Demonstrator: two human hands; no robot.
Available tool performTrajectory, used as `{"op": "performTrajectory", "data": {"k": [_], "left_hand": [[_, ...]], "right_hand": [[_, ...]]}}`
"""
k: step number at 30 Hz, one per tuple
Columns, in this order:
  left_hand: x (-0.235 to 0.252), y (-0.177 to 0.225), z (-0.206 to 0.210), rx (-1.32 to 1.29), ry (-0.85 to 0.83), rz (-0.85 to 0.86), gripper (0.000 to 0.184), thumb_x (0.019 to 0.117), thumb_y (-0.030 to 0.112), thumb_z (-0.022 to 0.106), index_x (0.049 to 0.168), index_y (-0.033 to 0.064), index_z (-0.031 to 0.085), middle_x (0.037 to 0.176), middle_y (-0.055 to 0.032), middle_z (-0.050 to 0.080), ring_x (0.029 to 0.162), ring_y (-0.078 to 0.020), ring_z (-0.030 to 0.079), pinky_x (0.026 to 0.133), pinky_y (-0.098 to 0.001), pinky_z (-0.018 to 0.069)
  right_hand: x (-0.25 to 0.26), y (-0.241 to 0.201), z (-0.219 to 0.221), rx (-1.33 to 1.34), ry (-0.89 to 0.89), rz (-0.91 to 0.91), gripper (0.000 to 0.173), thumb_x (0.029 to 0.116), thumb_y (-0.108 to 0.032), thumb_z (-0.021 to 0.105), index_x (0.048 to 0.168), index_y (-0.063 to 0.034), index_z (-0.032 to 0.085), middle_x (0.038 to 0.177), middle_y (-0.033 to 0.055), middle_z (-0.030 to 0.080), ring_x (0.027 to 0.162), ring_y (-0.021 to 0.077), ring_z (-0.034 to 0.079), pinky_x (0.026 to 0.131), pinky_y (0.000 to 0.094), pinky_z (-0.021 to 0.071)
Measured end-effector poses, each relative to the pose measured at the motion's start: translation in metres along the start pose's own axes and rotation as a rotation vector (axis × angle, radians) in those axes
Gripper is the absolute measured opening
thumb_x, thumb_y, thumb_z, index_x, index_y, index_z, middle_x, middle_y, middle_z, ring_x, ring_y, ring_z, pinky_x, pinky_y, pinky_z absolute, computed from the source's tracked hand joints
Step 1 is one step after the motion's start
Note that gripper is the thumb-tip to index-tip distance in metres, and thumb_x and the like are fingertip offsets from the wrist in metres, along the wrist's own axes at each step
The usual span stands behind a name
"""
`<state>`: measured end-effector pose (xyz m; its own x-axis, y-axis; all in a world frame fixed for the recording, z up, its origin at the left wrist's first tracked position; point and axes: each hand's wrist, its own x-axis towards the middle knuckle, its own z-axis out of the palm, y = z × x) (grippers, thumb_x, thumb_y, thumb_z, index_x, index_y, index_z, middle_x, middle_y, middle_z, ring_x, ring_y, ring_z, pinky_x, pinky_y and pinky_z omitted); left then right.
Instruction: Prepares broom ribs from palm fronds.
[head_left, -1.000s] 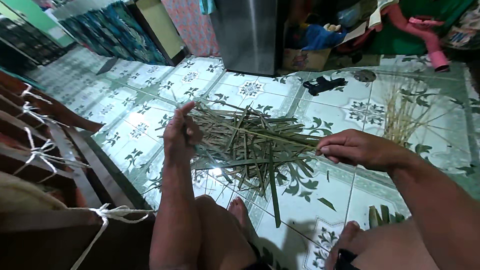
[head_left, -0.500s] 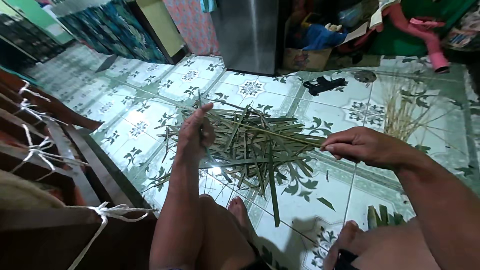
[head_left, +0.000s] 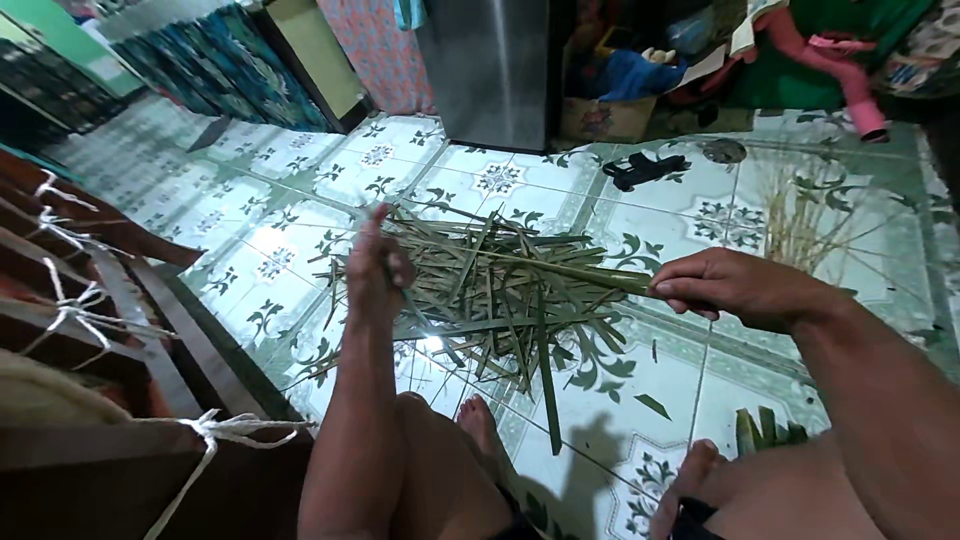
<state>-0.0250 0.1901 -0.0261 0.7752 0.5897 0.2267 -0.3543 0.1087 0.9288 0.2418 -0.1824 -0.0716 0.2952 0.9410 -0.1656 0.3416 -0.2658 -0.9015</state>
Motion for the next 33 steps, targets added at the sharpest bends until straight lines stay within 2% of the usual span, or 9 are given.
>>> {"op": "performTrajectory", "data": {"k": [4, 8, 12, 17, 20, 22, 25, 28, 33], "left_hand": [[-0.001, -0.004, 0.012, 0.014, -0.137, -0.088, 0.038, 0.1089, 0.038, 0.042, 0.137, 0.0185, 0.058, 0.058, 0.0078, 0.050, 0.042, -0.0019, 0.045, 0.041, -0.0176, 0.0426], [0.002, 0.016, -0.015, -0.083, 0.069, 0.037, 0.040, 0.1116, 0.042, 0.027, 0.126, 0.0256, 0.060, 0.058, 0.0137, 0.048, 0.042, 0.0021, 0.042, 0.042, -0.0143, 0.0408], [0.008, 0.019, -0.034, -0.181, 0.232, 0.124, 0.049, 0.1113, 0.048, 0.014, 0.126, 0.0284, 0.057, 0.053, 0.0140, 0.047, 0.040, 0.0005, 0.042, 0.041, -0.0166, 0.0412], [-0.002, -0.012, 0.003, -0.002, -0.036, -0.082, 0.035, 0.1085, 0.043, 0.037, 0.137, 0.0312, 0.054, 0.058, 0.0104, 0.047, 0.042, -0.0007, 0.043, 0.042, -0.0171, 0.0418], [-0.008, -0.033, 0.043, 0.108, -0.211, -0.242, 0.041, 0.1081, 0.038, 0.045, 0.145, 0.0218, 0.052, 0.064, 0.0039, 0.052, 0.045, -0.0053, 0.049, 0.043, -0.0209, 0.0467], [-0.012, -0.040, 0.069, 0.139, -0.267, -0.322, 0.038, 0.1082, 0.032, 0.046, 0.140, 0.0150, 0.057, 0.064, 0.0023, 0.053, 0.046, -0.0058, 0.050, 0.043, -0.0203, 0.0466], [-0.009, -0.039, 0.078, 0.138, -0.258, -0.326, 0.036, 0.1079, 0.033, 0.045, 0.131, 0.0109, 0.062, 0.062, 0.0037, 0.052, 0.046, -0.0042, 0.048, 0.044, -0.0186, 0.0452], [-0.002, -0.032, 0.068, 0.071, -0.199, -0.261, 0.038, 0.1079, 0.038, 0.044, 0.128, 0.0117, 0.063, 0.061, 0.0053, 0.050, 0.043, -0.0032, 0.046, 0.042, -0.0182, 0.0445], [-0.010, -0.045, 0.090, 0.144, -0.228, -0.291, 0.037, 0.1079, 0.036, 0.045, 0.133, 0.0142, 0.060, 0.061, 0.0039, 0.051, 0.044, -0.0049, 0.048, 0.042, -0.0198, 0.0459]], "right_hand": [[0.004, -0.001, 0.003, 0.018, -0.040, -0.014, 0.025, 0.1056, -0.016, 0.048, 0.104, -0.0092, 0.072, 0.067, -0.0068, 0.060, 0.049, 0.0009, 0.048, 0.047, 0.0168, 0.0405], [-0.003, 0.006, -0.007, 0.012, -0.027, 0.009, 0.024, 0.1048, -0.016, 0.049, 0.101, -0.0097, 0.072, 0.068, -0.0071, 0.061, 0.049, 0.0008, 0.049, 0.047, 0.0161, 0.0410], [-0.006, 0.014, -0.014, 0.030, 0.025, 0.027, 0.025, 0.1055, -0.016, 0.048, 0.102, -0.0085, 0.071, 0.072, -0.0053, 0.063, 0.051, 0.0011, 0.049, 0.048, 0.0163, 0.0409], [0.009, 0.007, 0.000, -0.007, 0.003, -0.031, 0.025, 0.1056, -0.019, 0.050, 0.105, -0.0091, 0.073, 0.068, -0.0059, 0.058, 0.052, 0.0015, 0.049, 0.050, 0.0183, 0.0422], [0.021, -0.009, 0.025, 0.026, -0.072, -0.018, 0.027, 0.1072, -0.020, 0.048, 0.112, -0.0074, 0.072, 0.074, -0.0038, 0.063, 0.054, 0.0028, 0.052, 0.049, 0.0197, 0.0450], [0.026, -0.018, 0.040, 0.042, -0.144, 0.014, 0.029, 0.1092, -0.021, 0.046, 0.118, -0.0072, 0.069, 0.079, -0.0018, 0.065, 0.056, 0.0048, 0.056, 0.052, 0.0214, 0.0493], [0.032, -0.017, 0.046, -0.025, -0.223, -0.024, 0.030, 0.1099, -0.020, 0.043, 0.122, -0.0066, 0.067, 0.081, -0.0001, 0.066, 0.059, 0.0067, 0.060, 0.056, 0.0243, 0.0538], [0.032, -0.018, 0.044, -0.098, -0.219, -0.049, 0.028, 0.1103, -0.021, 0.044, 0.113, -0.0055, 0.068, 0.078, -0.0008, 0.066, 0.061, 0.0057, 0.060, 0.059, 0.0237, 0.0535], [0.030, -0.028, 0.054, -0.118, -0.099, -0.053, 0.030, 0.1092, -0.025, 0.047, 0.106, -0.0060, 0.071, 0.077, -0.0010, 0.068, 0.061, 0.0054, 0.062, 0.061, 0.0255, 0.0556]]}}
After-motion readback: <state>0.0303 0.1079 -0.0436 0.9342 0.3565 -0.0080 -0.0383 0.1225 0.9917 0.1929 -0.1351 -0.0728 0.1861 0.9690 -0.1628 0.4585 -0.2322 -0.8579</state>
